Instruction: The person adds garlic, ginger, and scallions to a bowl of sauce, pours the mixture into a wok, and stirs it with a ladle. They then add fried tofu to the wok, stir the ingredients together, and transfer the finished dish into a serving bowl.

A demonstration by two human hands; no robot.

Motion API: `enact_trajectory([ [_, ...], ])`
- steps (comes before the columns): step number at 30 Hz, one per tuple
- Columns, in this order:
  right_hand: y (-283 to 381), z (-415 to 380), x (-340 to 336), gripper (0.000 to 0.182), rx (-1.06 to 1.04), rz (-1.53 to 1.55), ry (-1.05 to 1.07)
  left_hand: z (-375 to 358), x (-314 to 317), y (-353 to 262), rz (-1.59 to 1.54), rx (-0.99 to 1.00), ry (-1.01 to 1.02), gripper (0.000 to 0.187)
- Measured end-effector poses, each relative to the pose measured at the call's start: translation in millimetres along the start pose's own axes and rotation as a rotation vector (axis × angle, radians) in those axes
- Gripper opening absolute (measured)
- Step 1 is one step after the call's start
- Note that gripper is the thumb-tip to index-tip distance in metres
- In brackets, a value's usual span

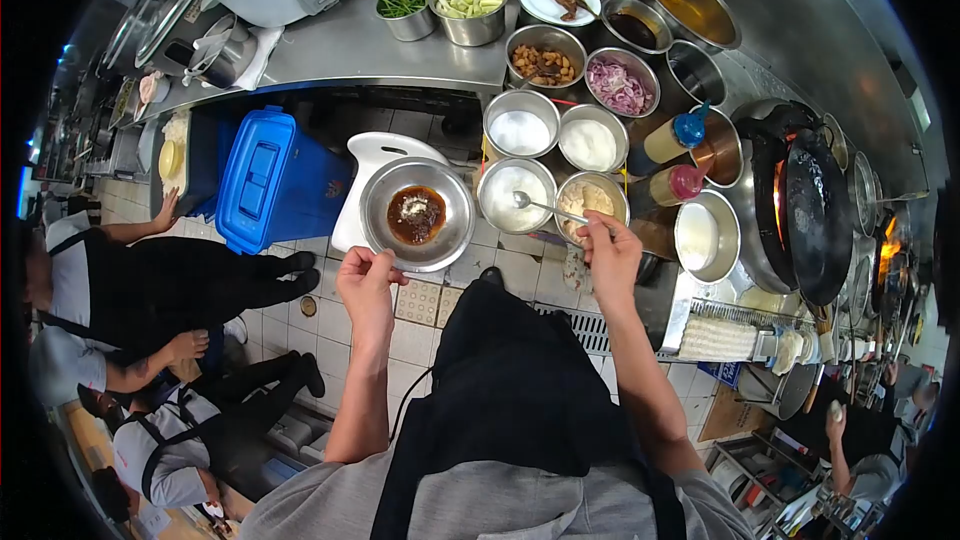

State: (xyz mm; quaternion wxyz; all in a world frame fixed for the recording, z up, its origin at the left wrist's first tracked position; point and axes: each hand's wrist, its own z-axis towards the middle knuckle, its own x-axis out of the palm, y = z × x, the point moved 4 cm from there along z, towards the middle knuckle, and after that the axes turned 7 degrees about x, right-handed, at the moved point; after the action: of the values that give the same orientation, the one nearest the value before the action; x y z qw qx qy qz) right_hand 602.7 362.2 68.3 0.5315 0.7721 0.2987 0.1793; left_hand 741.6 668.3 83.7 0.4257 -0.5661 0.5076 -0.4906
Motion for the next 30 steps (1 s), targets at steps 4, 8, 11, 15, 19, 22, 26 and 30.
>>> enact_trajectory([
  [4,11.8,-6.6,-9.4,0.021,0.147,0.249,0.085,6.7,13.5,-3.4,0.036,0.028,0.06,0.016],
  [8,39.3,-20.4,-12.3,0.021,-0.005,0.184,0.001,12.0,46.1,0.1,0.006,-0.021,0.146,0.018],
  [11,50.3,-11.6,-26.5,0.021,-0.32,-0.203,-0.295,13.3,69.5,4.2,-0.034,-0.085,0.229,0.02],
  [15,39.3,22.3,-31.2,0.022,-0.38,-0.316,-0.353,15.0,84.2,5.1,-0.045,-0.123,0.302,0.019],
  [19,33.3,38.6,-24.9,0.023,-0.285,-0.286,-0.34,18.8,89.7,7.5,-0.037,-0.126,0.323,0.019],
  [22,22.1,44.7,-26.9,0.024,-0.234,-0.183,-0.362,21.3,91.9,6.8,-0.024,-0.128,0.328,0.019],
  [26,13.9,40.2,-37.9,0.023,-0.086,0.108,-0.365,24.1,96.3,6.8,-0.028,-0.134,0.311,0.018],
  [30,33.6,17.0,-44.9,0.02,0.009,0.396,-0.285,29.0,108.0,12.7,-0.035,-0.138,0.314,0.018],
])
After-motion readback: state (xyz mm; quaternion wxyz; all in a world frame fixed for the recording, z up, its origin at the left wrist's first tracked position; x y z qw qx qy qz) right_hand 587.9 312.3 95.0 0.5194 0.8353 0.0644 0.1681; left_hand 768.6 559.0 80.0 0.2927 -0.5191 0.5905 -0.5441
